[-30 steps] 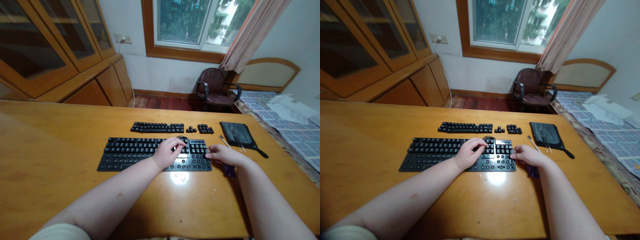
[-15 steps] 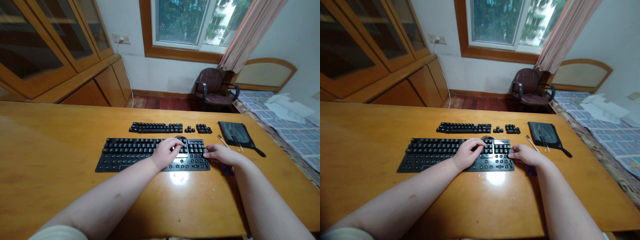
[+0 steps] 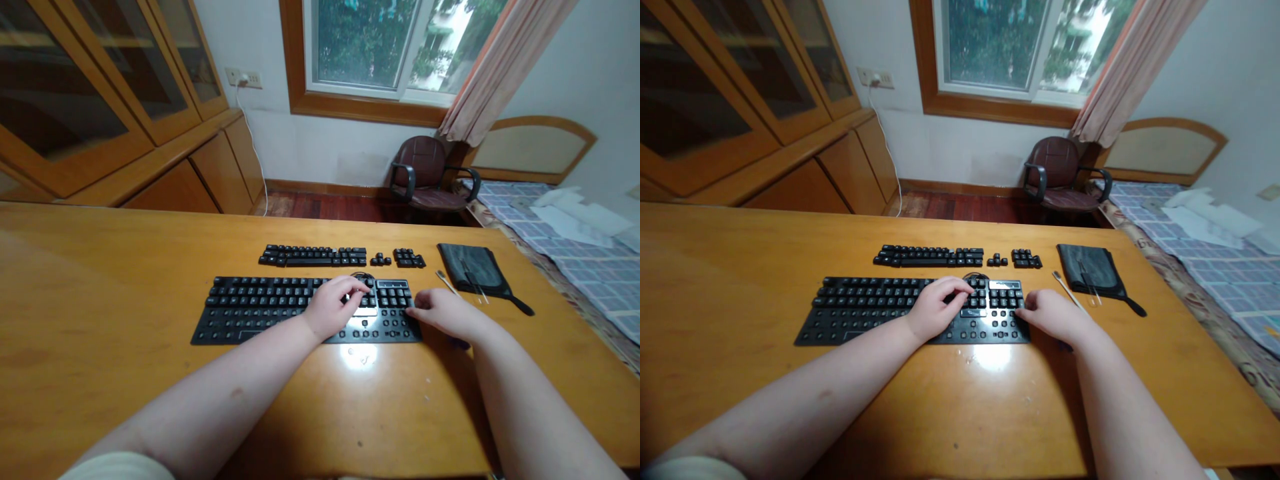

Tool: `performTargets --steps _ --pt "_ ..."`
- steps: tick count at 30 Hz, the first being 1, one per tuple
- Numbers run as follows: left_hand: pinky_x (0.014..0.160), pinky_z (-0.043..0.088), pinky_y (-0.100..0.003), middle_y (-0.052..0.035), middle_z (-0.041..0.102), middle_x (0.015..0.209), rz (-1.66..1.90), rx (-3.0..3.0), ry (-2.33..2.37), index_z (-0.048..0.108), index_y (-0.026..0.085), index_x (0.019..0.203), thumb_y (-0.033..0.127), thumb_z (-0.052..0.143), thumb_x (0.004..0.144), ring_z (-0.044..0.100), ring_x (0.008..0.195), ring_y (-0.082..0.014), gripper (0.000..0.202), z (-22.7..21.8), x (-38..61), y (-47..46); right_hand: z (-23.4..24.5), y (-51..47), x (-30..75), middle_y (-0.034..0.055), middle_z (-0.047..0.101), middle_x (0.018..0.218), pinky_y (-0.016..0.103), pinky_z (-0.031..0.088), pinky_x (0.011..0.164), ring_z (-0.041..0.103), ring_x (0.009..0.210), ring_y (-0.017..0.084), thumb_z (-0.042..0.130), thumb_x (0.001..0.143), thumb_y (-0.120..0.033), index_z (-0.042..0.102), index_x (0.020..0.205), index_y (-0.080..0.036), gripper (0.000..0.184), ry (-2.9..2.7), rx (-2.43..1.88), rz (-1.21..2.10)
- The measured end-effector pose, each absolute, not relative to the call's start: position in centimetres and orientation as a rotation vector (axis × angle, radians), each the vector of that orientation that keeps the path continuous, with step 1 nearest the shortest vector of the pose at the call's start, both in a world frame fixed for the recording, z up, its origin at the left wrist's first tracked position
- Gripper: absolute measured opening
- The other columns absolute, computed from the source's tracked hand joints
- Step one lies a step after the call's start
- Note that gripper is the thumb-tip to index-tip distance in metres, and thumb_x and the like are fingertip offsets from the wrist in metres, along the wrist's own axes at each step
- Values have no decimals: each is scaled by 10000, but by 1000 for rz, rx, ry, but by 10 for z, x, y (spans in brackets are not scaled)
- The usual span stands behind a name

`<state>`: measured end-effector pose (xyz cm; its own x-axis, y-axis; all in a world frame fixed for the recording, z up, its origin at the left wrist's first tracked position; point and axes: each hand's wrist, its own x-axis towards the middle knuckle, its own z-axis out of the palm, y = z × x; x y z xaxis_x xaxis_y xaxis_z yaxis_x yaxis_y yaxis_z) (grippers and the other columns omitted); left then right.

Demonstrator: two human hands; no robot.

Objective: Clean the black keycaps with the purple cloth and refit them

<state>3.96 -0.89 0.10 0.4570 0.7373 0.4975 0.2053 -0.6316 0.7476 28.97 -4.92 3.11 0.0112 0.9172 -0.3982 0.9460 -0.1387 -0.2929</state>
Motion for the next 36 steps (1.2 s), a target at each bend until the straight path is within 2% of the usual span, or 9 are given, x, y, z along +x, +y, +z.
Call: performTargets --steps 4,9,12,15,18,22,25,32,36 --pt "786 490 -288 -32 661 863 1119 2107 784 630 187 862 150 496 834 614 834 -152 141 2 39 -9 35 -49 282 30 622 581 242 338 493 548 529 147 534 741 -343 577 614 -183 209 2016 2215 -706" --pt "784 492 -292 -34 661 865 1118 2108 784 628 188 865 151 498 834 613 835 -154 138 2 39 -8 34 -48 278 28 606 563 241 321 483 530 512 140 542 723 -310 565 598 -183 180 2011 2220 -647" --pt "789 491 -295 -33 661 864 1120 2106 782 627 187 866 150 496 834 613 836 -153 140 1 39 -8 34 -49 279 19 596 546 240 324 481 530 504 139 537 734 -323 555 590 -186 200 2030 2214 -659" --pt "794 492 -302 -36 662 868 1122 2102 783 627 188 870 150 492 834 613 843 -157 145 1 39 -8 38 -51 286 20 608 559 242 344 484 548 513 146 527 762 -414 571 617 -189 271 2048 2229 -707" --pt "791 492 -295 -36 664 867 1119 2099 782 630 184 863 150 494 832 614 838 -154 144 2 39 -9 37 -47 300 44 658 662 256 386 532 596 597 174 487 788 -501 622 727 -193 341 2056 2413 -605" --pt "793 493 -300 -36 664 870 1112 2093 794 633 188 862 152 490 832 614 843 -156 150 3 40 -9 20 -34 321 89 689 918 301 427 638 627 781 234 467 807 -451 639 961 -180 356 1922 2768 -152" --pt "786 495 -308 -38 662 869 1109 2090 795 632 190 866 158 488 835 613 842 -160 151 2 40 -9 9 -26 328 101 668 1017 316 443 732 614 900 251 460 817 -391 630 1039 -159 364 1969 2800 -18" --pt "786 492 -289 -38 664 861 1118 2088 782 631 183 859 149 489 833 615 840 -155 148 2 39 -8 13 -13 322 82 611 1169 299 437 837 601 976 229 410 828 -215 646 1094 -196 357 2075 2618 0" --pt "790 491 -295 -40 663 858 1113 2094 779 630 181 857 151 484 835 617 837 -156 150 3 39 -8 8 -4 326 97 606 1192 314 436 858 599 1003 247 399 830 -205 630 1146 -181 392 1995 2600 -83"
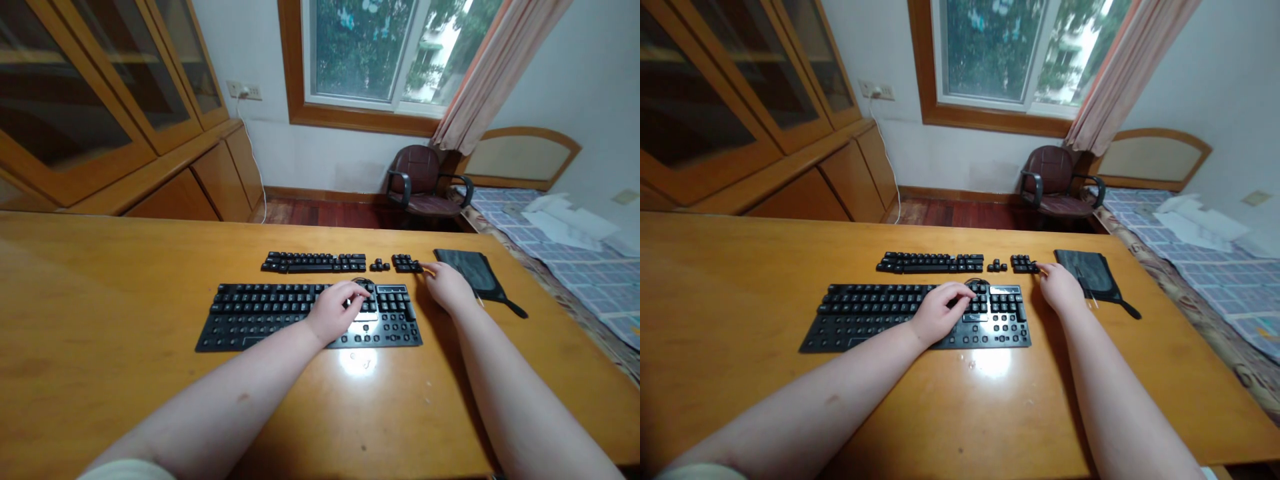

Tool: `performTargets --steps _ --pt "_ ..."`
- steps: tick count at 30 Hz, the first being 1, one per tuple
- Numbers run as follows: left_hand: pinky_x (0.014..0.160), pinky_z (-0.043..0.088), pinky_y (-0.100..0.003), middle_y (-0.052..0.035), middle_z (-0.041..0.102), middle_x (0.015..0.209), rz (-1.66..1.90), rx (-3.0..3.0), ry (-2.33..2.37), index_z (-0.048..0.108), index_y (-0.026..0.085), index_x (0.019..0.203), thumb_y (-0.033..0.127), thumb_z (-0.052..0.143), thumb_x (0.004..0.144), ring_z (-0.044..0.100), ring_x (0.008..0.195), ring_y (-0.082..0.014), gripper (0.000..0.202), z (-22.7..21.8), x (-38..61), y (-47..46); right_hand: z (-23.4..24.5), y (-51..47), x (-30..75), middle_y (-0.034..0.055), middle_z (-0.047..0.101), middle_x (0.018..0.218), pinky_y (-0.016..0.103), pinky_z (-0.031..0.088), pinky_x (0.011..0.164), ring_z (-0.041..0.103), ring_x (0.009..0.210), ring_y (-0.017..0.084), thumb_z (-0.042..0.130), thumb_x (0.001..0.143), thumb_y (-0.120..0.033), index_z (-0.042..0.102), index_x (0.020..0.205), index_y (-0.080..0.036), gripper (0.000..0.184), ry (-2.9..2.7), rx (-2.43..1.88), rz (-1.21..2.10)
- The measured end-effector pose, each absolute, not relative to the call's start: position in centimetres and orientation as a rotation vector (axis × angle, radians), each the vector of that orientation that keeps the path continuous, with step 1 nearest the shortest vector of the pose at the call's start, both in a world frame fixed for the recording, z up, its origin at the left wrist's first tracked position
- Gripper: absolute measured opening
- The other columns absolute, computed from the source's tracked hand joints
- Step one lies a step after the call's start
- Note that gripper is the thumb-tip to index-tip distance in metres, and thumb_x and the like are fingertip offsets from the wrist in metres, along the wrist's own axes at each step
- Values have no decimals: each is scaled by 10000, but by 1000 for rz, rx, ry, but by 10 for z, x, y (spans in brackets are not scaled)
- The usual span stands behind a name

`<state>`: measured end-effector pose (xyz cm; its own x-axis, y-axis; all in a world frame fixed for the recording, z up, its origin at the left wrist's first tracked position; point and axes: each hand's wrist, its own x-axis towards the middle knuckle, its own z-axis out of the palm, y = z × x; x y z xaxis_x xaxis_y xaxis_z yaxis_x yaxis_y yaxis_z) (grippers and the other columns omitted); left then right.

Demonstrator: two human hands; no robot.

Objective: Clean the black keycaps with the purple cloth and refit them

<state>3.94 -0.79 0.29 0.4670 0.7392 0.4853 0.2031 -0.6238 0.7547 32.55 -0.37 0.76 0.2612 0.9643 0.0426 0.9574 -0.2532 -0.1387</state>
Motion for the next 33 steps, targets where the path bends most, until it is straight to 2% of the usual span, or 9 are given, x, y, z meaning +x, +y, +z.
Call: performTargets --steps 5,11,15,21,27,33 --pt "787 494 -294 -44 667 855 1109 2092 789 633 179 856 148 484 829 619 837 -159 154 3 39 -8 0 -1 332 118 647 1132 318 453 794 624 968 257 405 850 -264 573 1224 -187 417 -1789 -2455 186" --pt "778 498 -299 -46 674 857 1115 2094 785 636 182 848 140 481 824 624 832 -163 162 6 39 -9 -2 -3 338 114 683 1059 337 456 751 630 940 285 463 821 -379 582 1186 -187 429 -1715 -2474 190" --pt "786 498 -302 -43 674 866 1112 2093 779 638 187 856 149 482 827 624 838 -164 163 5 39 -9 -6 -3 342 121 669 1075 328 462 739 634 926 271 470 816 -378 593 1155 -181 410 -1701 -2476 135" --pt "788 496 -294 -43 675 869 1106 2099 787 637 183 851 141 486 826 624 842 -159 158 5 39 -9 -10 -2 342 119 642 1117 321 450 838 609 986 252 466 827 -341 632 1084 -161 354 -1849 -2400 32" --pt "787 494 -290 -40 673 861 1088 2098 795 637 179 853 140 489 822 624 841 -159 156 6 39 -9 -11 -1 336 107 570 1245 340 438 911 564 1084 244 386 877 -287 545 1216 -150 399 -1871 -2304 -173" --pt "792 494 -301 -40 674 867 1084 2096 798 637 187 856 138 488 822 622 845 -163 161 5 39 -9 -16 4 334 76 577 1254 322 405 977 540 1132 208 340 906 -296 575 1191 -159 393 -1979 -2255 -129"
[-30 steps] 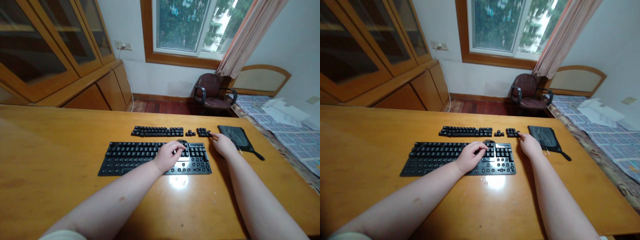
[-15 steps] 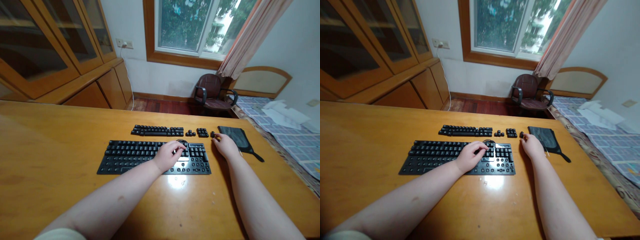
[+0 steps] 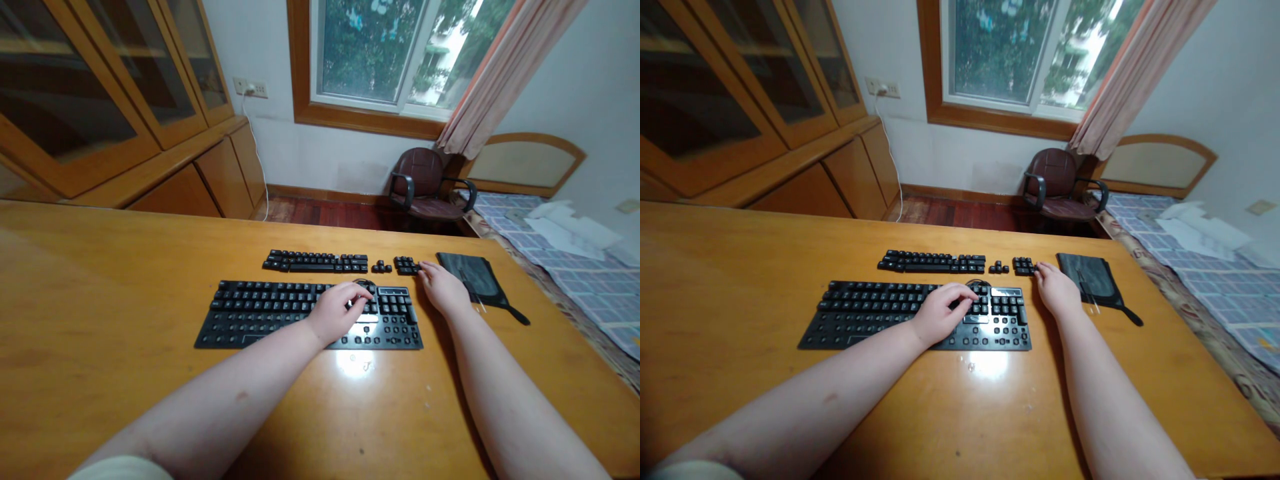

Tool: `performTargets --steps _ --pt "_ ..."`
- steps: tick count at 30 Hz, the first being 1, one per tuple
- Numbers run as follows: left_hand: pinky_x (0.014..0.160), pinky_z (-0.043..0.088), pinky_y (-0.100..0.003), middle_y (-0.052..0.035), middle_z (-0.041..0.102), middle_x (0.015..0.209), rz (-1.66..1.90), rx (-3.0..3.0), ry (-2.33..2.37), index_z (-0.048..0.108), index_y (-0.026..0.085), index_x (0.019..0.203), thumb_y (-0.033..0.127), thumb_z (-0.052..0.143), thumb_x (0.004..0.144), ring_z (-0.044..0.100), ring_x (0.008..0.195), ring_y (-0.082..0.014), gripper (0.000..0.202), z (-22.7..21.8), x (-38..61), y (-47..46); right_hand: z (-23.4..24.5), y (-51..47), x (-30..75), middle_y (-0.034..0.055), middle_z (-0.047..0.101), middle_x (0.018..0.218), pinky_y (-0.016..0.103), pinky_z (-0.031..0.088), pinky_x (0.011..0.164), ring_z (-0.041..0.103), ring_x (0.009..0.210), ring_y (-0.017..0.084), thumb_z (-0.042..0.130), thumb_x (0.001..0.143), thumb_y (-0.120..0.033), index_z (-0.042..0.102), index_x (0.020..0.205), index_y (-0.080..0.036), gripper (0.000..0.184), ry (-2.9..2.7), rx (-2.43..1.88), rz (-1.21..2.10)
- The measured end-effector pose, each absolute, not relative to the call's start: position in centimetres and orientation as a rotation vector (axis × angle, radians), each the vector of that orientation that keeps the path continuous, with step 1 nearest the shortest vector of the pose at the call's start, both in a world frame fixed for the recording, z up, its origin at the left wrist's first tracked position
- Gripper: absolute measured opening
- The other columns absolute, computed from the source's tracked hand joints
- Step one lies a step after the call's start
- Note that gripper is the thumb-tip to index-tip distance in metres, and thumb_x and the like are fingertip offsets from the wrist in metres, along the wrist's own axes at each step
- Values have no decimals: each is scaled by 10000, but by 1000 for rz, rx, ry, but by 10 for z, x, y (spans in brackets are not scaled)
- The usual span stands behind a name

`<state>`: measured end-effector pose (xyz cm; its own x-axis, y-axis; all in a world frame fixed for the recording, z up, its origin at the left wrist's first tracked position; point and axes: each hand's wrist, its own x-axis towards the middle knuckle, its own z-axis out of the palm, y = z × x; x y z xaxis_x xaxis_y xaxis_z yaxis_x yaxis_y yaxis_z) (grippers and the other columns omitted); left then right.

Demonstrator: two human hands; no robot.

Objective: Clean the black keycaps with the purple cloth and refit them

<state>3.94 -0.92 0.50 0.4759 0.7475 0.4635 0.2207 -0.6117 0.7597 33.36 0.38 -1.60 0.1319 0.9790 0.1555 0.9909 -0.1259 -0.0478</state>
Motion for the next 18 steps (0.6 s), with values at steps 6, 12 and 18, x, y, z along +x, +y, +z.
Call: performTargets --steps 6,12,18 --pt "790 492 -285 -37 674 873 1083 2095 802 639 185 852 139 492 823 623 848 -156 156 5 39 -9 -17 4 332 74 541 1290 320 419 952 551 1112 221 325 916 -345 568 1204 -175 414 -1994 -2280 -162" --pt "789 497 -293 -37 677 873 1090 2097 791 640 189 854 145 489 826 625 850 -161 160 6 39 -9 -15 3 328 101 561 1243 328 455 866 581 1044 240 311 916 -341 548 1219 -169 421 -1813 -2349 -288" --pt "789 497 -294 -40 678 872 1088 2102 793 641 187 854 145 488 827 625 849 -163 160 6 39 -9 -14 2 331 50 569 1233 297 457 805 605 971 210 365 896 -301 590 1177 -256 363 -1874 -2377 -206"
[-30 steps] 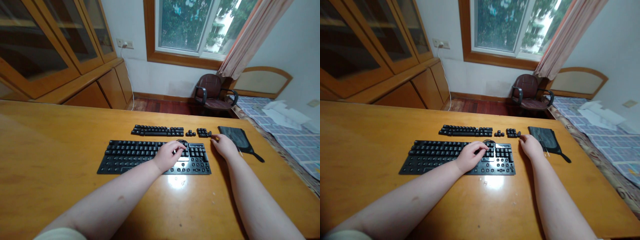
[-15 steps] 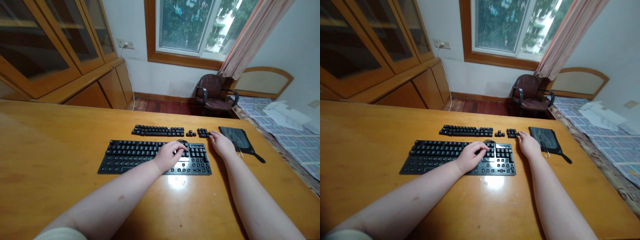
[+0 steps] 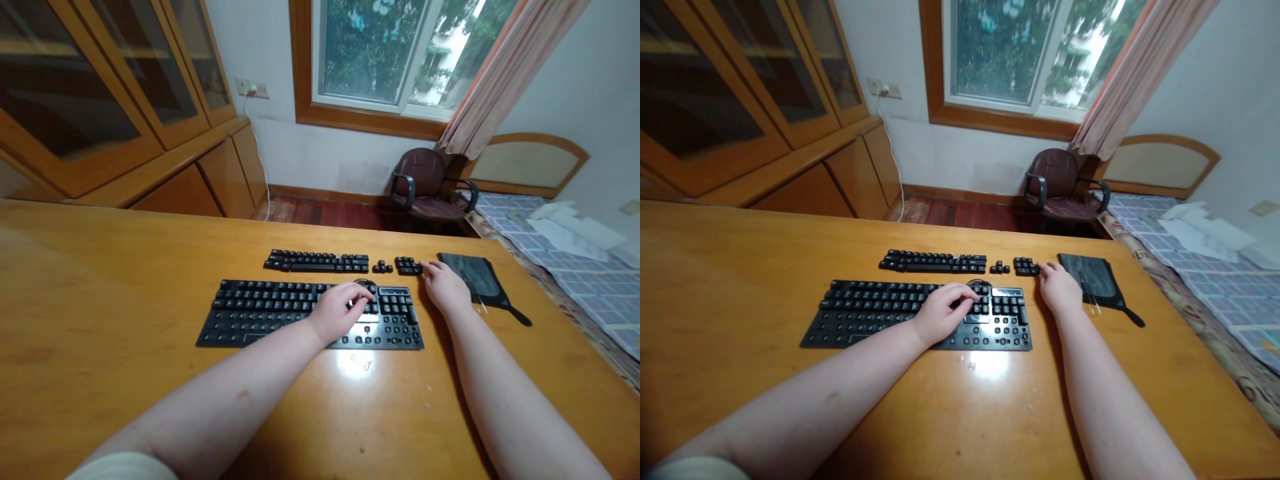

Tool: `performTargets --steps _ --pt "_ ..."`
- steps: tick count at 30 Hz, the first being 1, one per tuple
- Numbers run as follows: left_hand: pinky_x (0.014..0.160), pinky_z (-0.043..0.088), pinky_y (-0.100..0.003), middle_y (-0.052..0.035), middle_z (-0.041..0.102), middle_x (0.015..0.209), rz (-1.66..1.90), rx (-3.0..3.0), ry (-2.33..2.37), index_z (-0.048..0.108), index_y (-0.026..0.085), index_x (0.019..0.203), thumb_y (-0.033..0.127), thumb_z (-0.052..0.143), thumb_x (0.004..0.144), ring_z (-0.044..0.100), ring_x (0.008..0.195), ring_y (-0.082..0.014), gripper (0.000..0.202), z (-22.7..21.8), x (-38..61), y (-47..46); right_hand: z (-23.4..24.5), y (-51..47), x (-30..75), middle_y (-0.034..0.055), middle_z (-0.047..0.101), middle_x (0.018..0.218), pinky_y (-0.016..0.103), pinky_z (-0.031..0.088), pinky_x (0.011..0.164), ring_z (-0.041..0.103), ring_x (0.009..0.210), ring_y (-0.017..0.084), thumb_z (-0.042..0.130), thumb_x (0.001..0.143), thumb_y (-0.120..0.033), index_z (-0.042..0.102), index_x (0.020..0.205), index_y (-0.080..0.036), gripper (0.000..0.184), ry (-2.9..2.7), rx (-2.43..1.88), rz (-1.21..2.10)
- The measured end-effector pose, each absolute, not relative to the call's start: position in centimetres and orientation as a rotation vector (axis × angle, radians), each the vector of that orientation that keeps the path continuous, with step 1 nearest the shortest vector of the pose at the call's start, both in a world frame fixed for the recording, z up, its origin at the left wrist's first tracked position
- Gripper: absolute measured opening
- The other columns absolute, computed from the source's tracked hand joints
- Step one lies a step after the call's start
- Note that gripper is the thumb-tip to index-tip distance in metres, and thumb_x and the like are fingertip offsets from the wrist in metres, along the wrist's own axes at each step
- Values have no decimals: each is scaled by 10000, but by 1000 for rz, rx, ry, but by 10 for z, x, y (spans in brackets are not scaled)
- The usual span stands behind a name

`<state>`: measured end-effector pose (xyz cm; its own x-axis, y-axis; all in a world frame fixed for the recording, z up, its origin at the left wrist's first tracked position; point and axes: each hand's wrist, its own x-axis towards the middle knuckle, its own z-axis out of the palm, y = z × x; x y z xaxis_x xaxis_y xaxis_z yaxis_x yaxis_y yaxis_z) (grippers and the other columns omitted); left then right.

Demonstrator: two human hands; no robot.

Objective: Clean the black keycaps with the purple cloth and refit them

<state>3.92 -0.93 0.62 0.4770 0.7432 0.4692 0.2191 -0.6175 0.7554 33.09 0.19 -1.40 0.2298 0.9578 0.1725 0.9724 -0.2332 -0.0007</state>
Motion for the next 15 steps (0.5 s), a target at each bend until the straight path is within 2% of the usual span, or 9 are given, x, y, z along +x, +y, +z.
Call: performTargets --steps 6,11,15 --pt "785 494 -291 -40 679 873 1083 2112 793 639 181 850 154 486 831 625 841 -159 156 5 39 -9 -12 2 327 79 610 1134 280 452 733 612 909 204 363 903 -360 628 1114 -210 370 -1712 -2433 -310" --pt "794 487 -287 -37 678 876 1078 2116 791 636 182 857 147 488 830 623 855 -157 154 5 39 -9 -13 4 327 80 646 1026 282 437 665 621 853 210 415 876 -386 666 1043 -230 339 -1692 -2515 -215" --pt "788 490 -288 -38 676 873 1068 2112 793 635 184 857 147 487 830 622 852 -158 156 5 39 -9 -15 6 333 82 647 1028 285 431 647 619 864 222 472 833 -413 672 1028 -231 333 -1626 -2519 -194"
